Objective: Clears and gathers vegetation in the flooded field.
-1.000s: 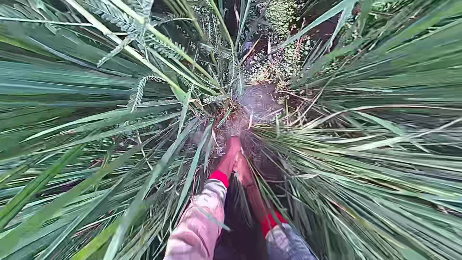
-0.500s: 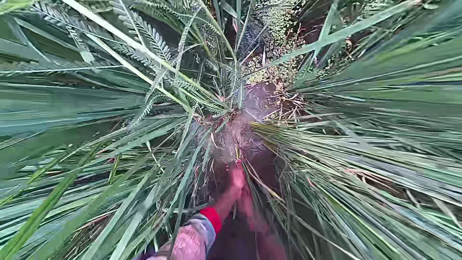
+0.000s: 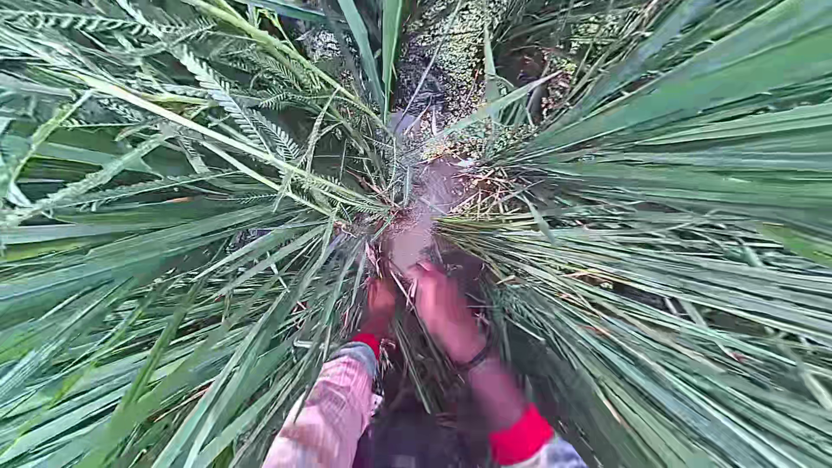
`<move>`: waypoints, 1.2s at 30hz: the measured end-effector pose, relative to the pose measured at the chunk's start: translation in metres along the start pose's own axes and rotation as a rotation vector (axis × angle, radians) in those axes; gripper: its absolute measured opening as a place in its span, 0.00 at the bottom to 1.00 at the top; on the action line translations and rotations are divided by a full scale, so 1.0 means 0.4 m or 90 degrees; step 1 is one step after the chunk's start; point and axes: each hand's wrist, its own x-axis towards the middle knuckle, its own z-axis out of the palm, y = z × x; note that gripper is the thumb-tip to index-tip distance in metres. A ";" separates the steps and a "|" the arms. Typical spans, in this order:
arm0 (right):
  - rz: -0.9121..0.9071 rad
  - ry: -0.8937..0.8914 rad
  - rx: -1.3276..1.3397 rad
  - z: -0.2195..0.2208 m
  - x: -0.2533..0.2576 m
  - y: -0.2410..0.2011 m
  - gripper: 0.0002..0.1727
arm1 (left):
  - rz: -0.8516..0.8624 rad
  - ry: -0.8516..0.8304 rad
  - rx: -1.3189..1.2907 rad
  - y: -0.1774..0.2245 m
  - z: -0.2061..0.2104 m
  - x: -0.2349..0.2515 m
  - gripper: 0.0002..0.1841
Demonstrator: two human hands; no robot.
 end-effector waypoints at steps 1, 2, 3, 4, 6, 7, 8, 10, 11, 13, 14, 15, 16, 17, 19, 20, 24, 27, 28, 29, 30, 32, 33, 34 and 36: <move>0.048 -0.023 -0.060 -0.015 0.066 0.034 0.21 | 0.011 0.017 0.002 0.000 0.003 0.007 0.32; 0.090 -0.053 -0.115 -0.018 0.129 0.081 0.23 | 0.009 0.045 -0.013 0.004 0.015 0.021 0.36; 0.125 -0.073 -0.145 -0.004 0.178 0.138 0.22 | 0.004 0.080 -0.035 0.010 0.030 0.023 0.39; 0.152 -0.075 -0.166 0.016 0.212 0.197 0.21 | 0.011 0.112 -0.053 0.027 0.039 0.010 0.42; 0.197 -0.063 -0.197 0.041 0.248 0.276 0.24 | 0.082 0.169 -0.034 0.084 0.034 -0.033 0.36; 0.227 -0.048 -0.188 0.051 0.249 0.299 0.26 | 0.119 0.175 -0.023 0.116 0.031 -0.055 0.30; 0.259 -0.054 -0.173 0.054 0.244 0.311 0.28 | 0.138 0.141 -0.035 0.155 0.017 -0.081 0.25; 0.300 -0.084 -0.141 0.049 0.225 0.308 0.25 | 0.121 0.028 -0.189 0.239 -0.017 -0.110 0.19; 0.314 -0.102 -0.112 0.045 0.217 0.298 0.24 | 0.088 -0.023 -0.302 0.268 -0.014 -0.096 0.20; 0.327 -0.119 -0.068 0.056 0.203 0.277 0.24 | -0.020 -0.131 -0.498 0.310 -0.002 -0.052 0.24; 0.318 -0.107 -0.032 0.075 0.199 0.272 0.25 | -0.072 -0.161 -0.565 0.325 0.006 -0.018 0.26; 0.303 -0.079 0.006 0.101 0.200 0.268 0.26 | -0.117 -0.171 -0.618 0.336 0.013 0.019 0.27; 0.284 -0.039 0.058 0.131 0.200 0.265 0.25 | -0.150 -0.163 -0.655 0.341 0.020 0.051 0.26; 0.266 0.005 0.124 0.165 0.203 0.263 0.25 | -0.159 -0.147 -0.675 0.337 0.026 0.074 0.22; 0.233 0.091 0.264 0.228 0.206 0.259 0.22 | -0.115 -0.096 -0.653 0.308 0.036 0.082 0.15; 0.234 0.103 0.312 0.251 0.205 0.253 0.21 | -0.097 -0.072 -0.630 0.290 0.045 0.087 0.14; 0.239 0.190 0.473 0.313 0.195 0.234 0.20 | -0.122 -0.060 -0.584 0.259 0.045 0.086 0.19; 0.313 0.164 0.553 0.369 0.036 0.216 0.19 | -0.171 -0.065 -0.521 0.174 0.080 -0.039 0.17; 0.334 0.137 0.531 0.408 -0.061 0.209 0.19 | -0.148 -0.068 -0.495 0.095 0.114 -0.117 0.17; 0.356 0.066 0.473 0.433 -0.157 0.199 0.21 | -0.132 -0.073 -0.479 0.019 0.140 -0.196 0.18; 0.360 -0.023 0.389 0.430 -0.203 0.191 0.22 | -0.120 -0.071 -0.444 -0.009 0.142 -0.247 0.18; 0.301 -0.184 0.182 0.342 -0.188 0.180 0.24 | -0.098 -0.029 -0.440 0.035 0.111 -0.262 0.18; 0.253 -0.205 0.115 0.269 -0.144 0.164 0.24 | -0.067 0.020 -0.463 0.083 0.081 -0.245 0.18; 0.220 -0.215 0.059 0.186 -0.097 0.134 0.24 | -0.049 0.059 -0.500 0.127 0.051 -0.225 0.19; 0.131 -0.079 0.008 0.087 -0.021 0.086 0.23 | -0.057 0.065 -0.557 0.171 0.006 -0.196 0.20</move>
